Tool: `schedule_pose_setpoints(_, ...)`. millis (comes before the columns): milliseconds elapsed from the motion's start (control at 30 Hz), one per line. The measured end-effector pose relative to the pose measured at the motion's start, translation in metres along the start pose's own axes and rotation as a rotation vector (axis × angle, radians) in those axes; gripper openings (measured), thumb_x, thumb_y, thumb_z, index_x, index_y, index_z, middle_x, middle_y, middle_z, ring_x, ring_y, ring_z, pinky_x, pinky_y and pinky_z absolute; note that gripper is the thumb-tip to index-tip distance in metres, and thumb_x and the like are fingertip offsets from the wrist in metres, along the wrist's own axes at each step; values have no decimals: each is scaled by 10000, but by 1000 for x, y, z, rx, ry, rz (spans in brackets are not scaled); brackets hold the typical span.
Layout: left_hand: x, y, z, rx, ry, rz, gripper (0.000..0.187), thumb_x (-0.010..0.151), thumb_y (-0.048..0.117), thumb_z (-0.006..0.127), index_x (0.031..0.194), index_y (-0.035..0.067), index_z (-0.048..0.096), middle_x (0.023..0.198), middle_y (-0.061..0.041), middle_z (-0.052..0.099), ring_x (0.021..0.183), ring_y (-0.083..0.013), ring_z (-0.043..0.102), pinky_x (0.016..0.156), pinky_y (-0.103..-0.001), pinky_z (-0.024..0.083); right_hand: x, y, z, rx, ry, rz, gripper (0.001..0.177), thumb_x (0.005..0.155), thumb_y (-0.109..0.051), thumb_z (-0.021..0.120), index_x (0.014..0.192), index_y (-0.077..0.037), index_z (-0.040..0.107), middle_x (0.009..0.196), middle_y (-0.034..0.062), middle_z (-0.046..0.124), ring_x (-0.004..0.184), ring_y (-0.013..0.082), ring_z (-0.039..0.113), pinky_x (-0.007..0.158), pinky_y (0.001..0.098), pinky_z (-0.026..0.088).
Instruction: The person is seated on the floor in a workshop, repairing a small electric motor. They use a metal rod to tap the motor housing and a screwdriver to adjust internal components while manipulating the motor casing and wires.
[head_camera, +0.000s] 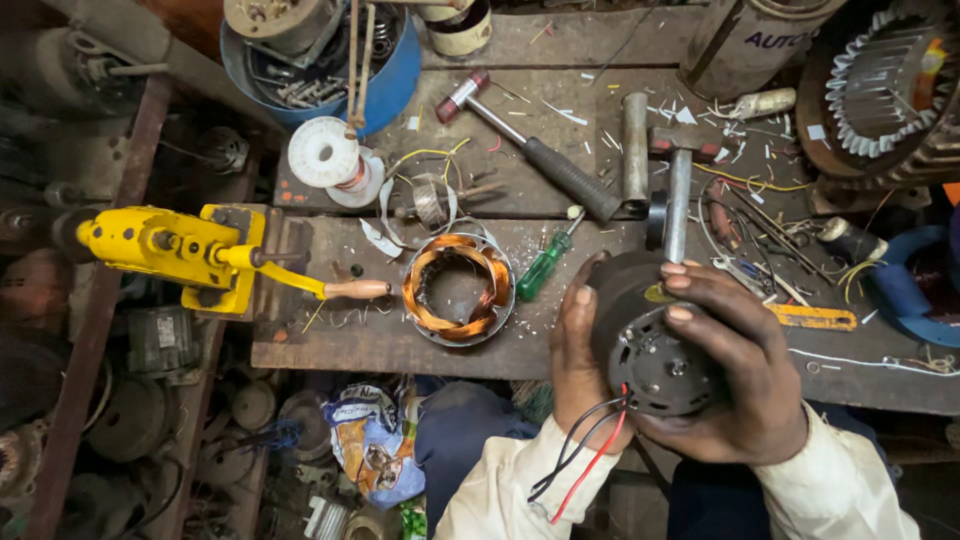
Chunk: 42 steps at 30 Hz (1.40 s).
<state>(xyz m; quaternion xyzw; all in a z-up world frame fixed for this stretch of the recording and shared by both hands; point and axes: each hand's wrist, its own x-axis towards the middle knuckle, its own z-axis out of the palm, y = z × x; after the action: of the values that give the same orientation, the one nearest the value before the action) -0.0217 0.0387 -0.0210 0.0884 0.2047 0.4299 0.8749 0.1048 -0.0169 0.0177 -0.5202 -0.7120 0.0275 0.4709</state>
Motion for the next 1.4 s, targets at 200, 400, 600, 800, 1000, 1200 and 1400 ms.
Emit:
schedule_pose_setpoints(200, 4, 0, -4, 86, 79, 27, 575, 1034, 419, 525, 1462, 36, 498, 1325, -139, 636, 1175, -224, 654, 1025, -371, 541, -4, -2, 6, -73, 3, 81, 923, 622, -296, 938, 1376, -67, 457, 1398, 215, 486, 1359, 436, 531, 1159, 542, 466)
schedule_pose_setpoints(400, 15, 0, -8, 275, 81, 177, 526, 1080, 386, 497, 1419, -15, 531, 1312, -142, 642, 1186, -243, 644, 1037, -392, 525, -6, 7, 11, 58, 14, 171, 994, 610, -349, 929, 1430, -94, 429, 1502, 195, 444, 1452, 396, 464, 1230, 507, 393)
schedule_pose_setpoints(600, 13, -3, 1, 44, 118, 70, 515, 1029, 393, 490, 1462, 115, 457, 1338, -84, 605, 1223, -214, 609, 1051, -386, 494, -25, 26, 15, 849, 67, 719, 1019, 865, -524, 754, 1629, -12, 314, 1560, 204, 459, 1445, 333, 459, 1207, 441, 366)
schedule_pose_setpoints(800, 7, 9, -5, 443, -279, 98, 846, 954, 402, 727, 1603, 96, 278, 1535, -98, 462, 1426, -215, 466, 1221, -375, 367, -31, 29, 2, 1074, 227, 876, 1000, 845, -518, 712, 1562, 75, 346, 1533, 151, 495, 1379, 296, 509, 1153, 430, 405)
schedule_pose_setpoints(1000, 17, 22, -14, 570, -313, -41, 1069, 740, 121, 919, 1593, 24, 282, 1486, -155, 505, 1371, -235, 524, 1178, -385, 439, -26, 30, -8, 825, 95, 764, 920, 829, -382, 741, 1561, 86, 437, 1491, 208, 543, 1379, 287, 525, 1180, 376, 379)
schedule_pose_setpoints(1200, 15, 19, -11, 572, -214, -4, 983, 669, 25, 906, 1507, -113, 411, 1403, -216, 592, 1292, -289, 596, 1132, -408, 499, -25, 27, -10, 754, 89, 781, 844, 790, -279, 755, 1506, 84, 496, 1451, 222, 601, 1339, 268, 578, 1173, 371, 402)
schedule_pose_setpoints(1400, 23, 16, -14, 571, -362, 49, 1068, 662, 41, 919, 1560, -45, 347, 1471, -140, 539, 1378, -232, 536, 1201, -378, 436, -29, 38, -15, 765, 103, 687, 843, 802, -273, 762, 1515, 92, 500, 1497, 219, 574, 1443, 261, 508, 1238, 370, 353)
